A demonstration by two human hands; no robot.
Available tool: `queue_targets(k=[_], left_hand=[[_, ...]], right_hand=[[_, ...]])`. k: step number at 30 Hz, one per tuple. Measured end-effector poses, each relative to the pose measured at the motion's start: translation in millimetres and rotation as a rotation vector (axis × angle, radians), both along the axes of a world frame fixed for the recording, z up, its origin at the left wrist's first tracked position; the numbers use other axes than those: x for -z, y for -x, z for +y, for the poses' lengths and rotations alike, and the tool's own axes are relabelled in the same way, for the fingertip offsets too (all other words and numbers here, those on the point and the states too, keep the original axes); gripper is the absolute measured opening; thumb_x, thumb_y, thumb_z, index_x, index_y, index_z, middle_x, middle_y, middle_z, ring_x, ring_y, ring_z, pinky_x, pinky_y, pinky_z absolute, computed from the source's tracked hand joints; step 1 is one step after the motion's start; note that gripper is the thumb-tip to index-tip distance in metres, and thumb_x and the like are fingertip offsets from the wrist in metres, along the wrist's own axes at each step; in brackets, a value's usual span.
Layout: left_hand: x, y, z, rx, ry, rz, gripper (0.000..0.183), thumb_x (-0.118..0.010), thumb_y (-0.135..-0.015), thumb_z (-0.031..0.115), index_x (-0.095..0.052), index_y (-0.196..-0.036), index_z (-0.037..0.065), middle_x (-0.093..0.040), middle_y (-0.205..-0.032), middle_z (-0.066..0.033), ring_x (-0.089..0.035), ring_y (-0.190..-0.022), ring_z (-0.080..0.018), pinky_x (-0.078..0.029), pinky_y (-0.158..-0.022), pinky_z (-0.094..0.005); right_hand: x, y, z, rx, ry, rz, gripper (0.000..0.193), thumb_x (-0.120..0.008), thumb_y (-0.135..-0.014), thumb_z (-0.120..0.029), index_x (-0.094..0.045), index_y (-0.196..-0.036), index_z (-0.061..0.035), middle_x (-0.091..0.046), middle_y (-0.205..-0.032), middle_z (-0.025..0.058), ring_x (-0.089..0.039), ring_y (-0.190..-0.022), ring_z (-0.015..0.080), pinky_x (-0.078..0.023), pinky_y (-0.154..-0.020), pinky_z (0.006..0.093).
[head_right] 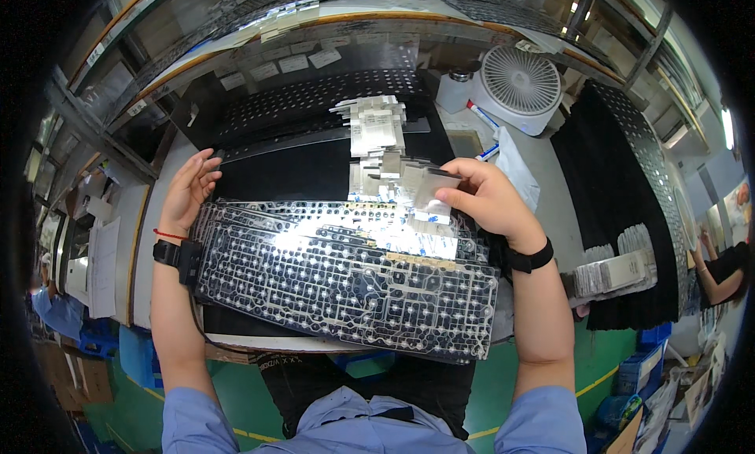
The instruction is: The recorder is cleaning and inspecting keyboard components and stacking them on a factory production line.
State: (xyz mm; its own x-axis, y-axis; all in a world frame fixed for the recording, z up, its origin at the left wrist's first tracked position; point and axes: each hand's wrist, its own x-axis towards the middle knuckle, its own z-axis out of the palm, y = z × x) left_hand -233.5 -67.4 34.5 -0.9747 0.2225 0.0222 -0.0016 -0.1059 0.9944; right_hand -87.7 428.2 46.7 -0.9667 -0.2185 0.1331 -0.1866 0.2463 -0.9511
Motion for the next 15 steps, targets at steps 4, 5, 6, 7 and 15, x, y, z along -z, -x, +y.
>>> queue_targets(k=[4,5,6,7,15], left_hand=[[-4.8,-5.7,1.1,0.057,0.038,0.01,0.04,-0.048,-0.103,0.027,-0.051,-0.132,-0.001,-0.066,-0.116,-0.0103,-0.064,-0.093,-0.0126,-0.051,-0.078,-0.0227],[-5.4,-5.8,1.9,0.099,0.069,0.006,0.04,-0.048,-0.103,0.027,-0.052,-0.131,-0.001,-0.066,-0.116,-0.0105,-0.064,-0.093,-0.0123,-0.051,-0.079,-0.0226],[-5.3,-5.7,2.3,0.141,0.101,0.002,0.04,-0.048,-0.103,0.027,-0.053,-0.131,-0.002,-0.066,-0.116,-0.0108,-0.064,-0.093,-0.0121,-0.05,-0.079,-0.0225],[-5.0,-5.1,1.6,0.183,0.132,-0.002,0.041,-0.048,-0.103,0.028,-0.053,-0.13,-0.002,-0.067,-0.116,-0.0111,-0.064,-0.093,-0.0118,-0.05,-0.079,-0.0223],[-4.9,-9.5,4.2,0.374,0.146,-0.019,0.056,-0.073,-0.084,0.007,-0.051,-0.134,-0.005,-0.063,-0.122,-0.0095,-0.062,-0.103,-0.0125,-0.048,-0.094,-0.0239]], right_hand=[[-2.3,-1.9,-0.5,0.076,0.052,0.051,0.02,-0.068,-0.089,-0.008,-0.062,-0.107,-0.0011,-0.063,-0.09,-0.0018,-0.056,-0.079,0.0043,-0.046,-0.069,0.0201],[-3.4,-2.8,-0.2,0.111,0.074,0.061,0.019,-0.068,-0.09,-0.007,-0.062,-0.107,-0.001,-0.063,-0.09,-0.0018,-0.056,-0.079,0.0044,-0.046,-0.069,0.0201],[-1.9,-1.5,1.0,0.139,0.097,0.088,0.018,-0.067,-0.09,-0.007,-0.062,-0.107,-0.001,-0.063,-0.09,-0.0017,-0.056,-0.079,0.0044,-0.046,-0.068,0.02],[0.3,0.5,2.7,0.168,0.12,0.115,0.018,-0.067,-0.091,-0.007,-0.062,-0.107,-0.001,-0.063,-0.09,-0.0016,-0.056,-0.079,0.0045,-0.045,-0.068,0.0198],[2.3,8.7,4.6,0.329,0.141,0.244,0.018,-0.064,-0.093,-0.011,-0.062,-0.106,0.0003,-0.063,-0.087,-0.0016,-0.053,-0.073,0.0046,-0.043,-0.064,0.0201]])
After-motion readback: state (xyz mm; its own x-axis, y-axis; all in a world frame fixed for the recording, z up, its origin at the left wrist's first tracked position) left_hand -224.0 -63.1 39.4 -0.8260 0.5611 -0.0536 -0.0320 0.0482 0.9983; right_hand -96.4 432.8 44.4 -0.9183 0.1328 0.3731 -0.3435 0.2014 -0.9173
